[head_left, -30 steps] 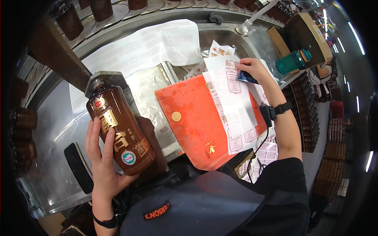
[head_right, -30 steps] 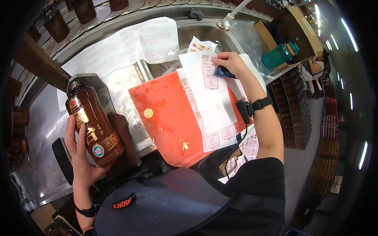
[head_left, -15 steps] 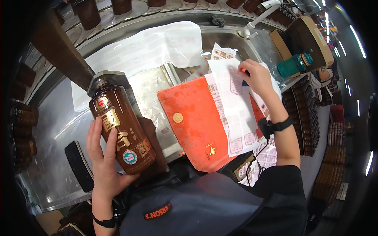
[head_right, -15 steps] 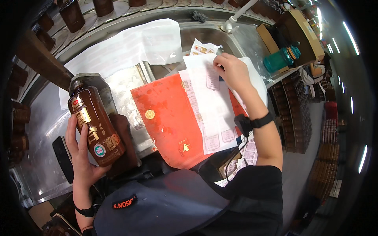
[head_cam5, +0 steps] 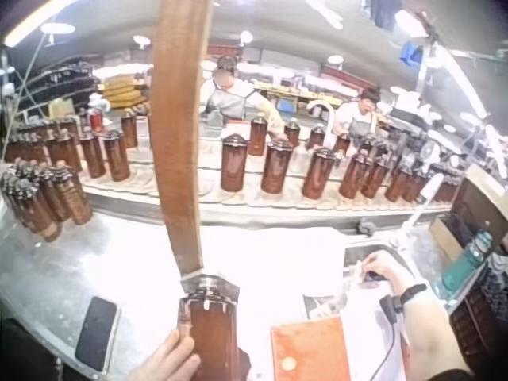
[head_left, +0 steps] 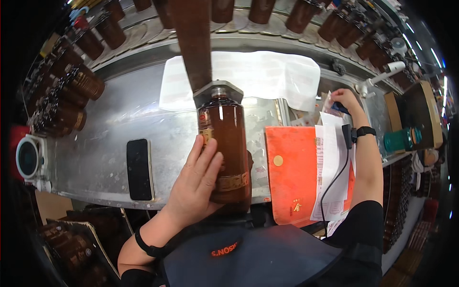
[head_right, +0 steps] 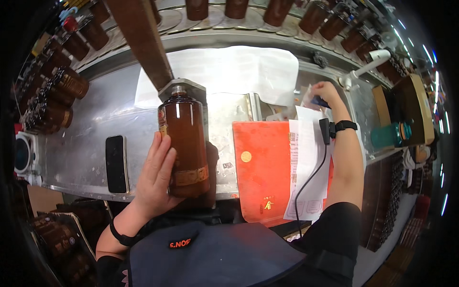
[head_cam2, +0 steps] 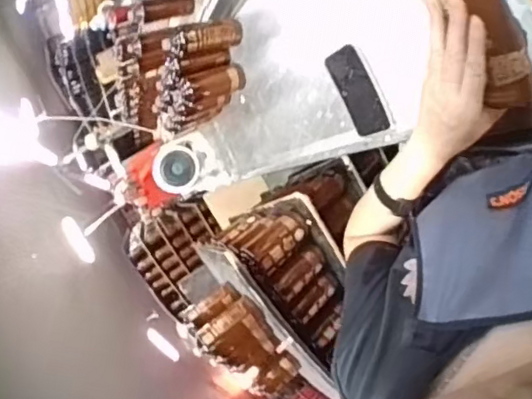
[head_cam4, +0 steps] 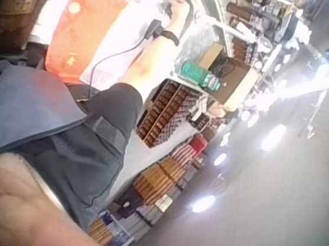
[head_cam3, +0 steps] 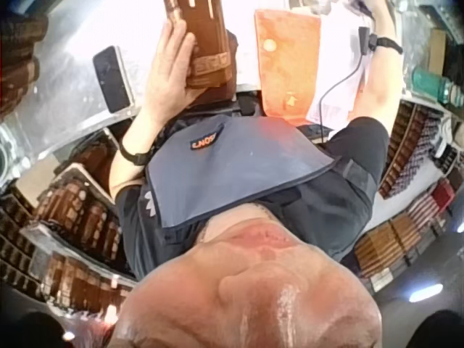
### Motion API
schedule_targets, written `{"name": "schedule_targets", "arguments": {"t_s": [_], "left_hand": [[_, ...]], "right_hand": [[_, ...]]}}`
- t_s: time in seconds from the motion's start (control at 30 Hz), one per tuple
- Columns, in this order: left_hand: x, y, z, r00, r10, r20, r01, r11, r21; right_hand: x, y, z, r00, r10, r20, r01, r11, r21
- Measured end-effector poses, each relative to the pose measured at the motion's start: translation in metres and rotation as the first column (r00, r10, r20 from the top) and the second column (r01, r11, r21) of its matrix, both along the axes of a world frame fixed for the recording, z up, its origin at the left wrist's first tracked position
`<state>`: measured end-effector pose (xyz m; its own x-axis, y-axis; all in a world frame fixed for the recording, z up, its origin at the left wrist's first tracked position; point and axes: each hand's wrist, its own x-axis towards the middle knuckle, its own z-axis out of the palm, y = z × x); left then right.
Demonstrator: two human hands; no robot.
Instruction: Applying and smoothing decorative and informational labels onto glass liquor bottles at a production workstation.
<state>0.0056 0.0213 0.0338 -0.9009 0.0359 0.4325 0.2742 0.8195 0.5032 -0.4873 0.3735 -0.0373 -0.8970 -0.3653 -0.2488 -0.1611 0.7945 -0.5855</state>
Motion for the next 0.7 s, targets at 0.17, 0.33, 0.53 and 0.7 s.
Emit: {"name": "schedule_targets", "arguments": {"t_s": [0.17,0.33,0.53,0.7], "left_hand": [[0.009,-0.007,-0.007,0.988,0.026,0.149,-0.054,0.981,0.187],[-0.003,-0.005,-0.002,0.999,0.037,0.028,-0.042,0.977,0.208],[-0.004,-0.019,-0.025,0.987,-0.102,0.125,0.028,0.872,0.488],[-0.003,-0.033,-0.011,0.948,-0.250,0.198,0.102,0.826,0.555]], "right_hand": [[-0.006,-0.003,-0.009,0.969,0.079,-0.233,-0.054,0.992,0.110],[0.109,-0.100,0.093,0.874,0.267,-0.406,-0.244,0.964,0.110],[0.259,-0.162,0.176,0.847,0.448,-0.284,-0.522,0.800,-0.296],[0.317,-0.187,0.209,0.800,0.578,-0.163,-0.565,0.633,-0.529]]}}
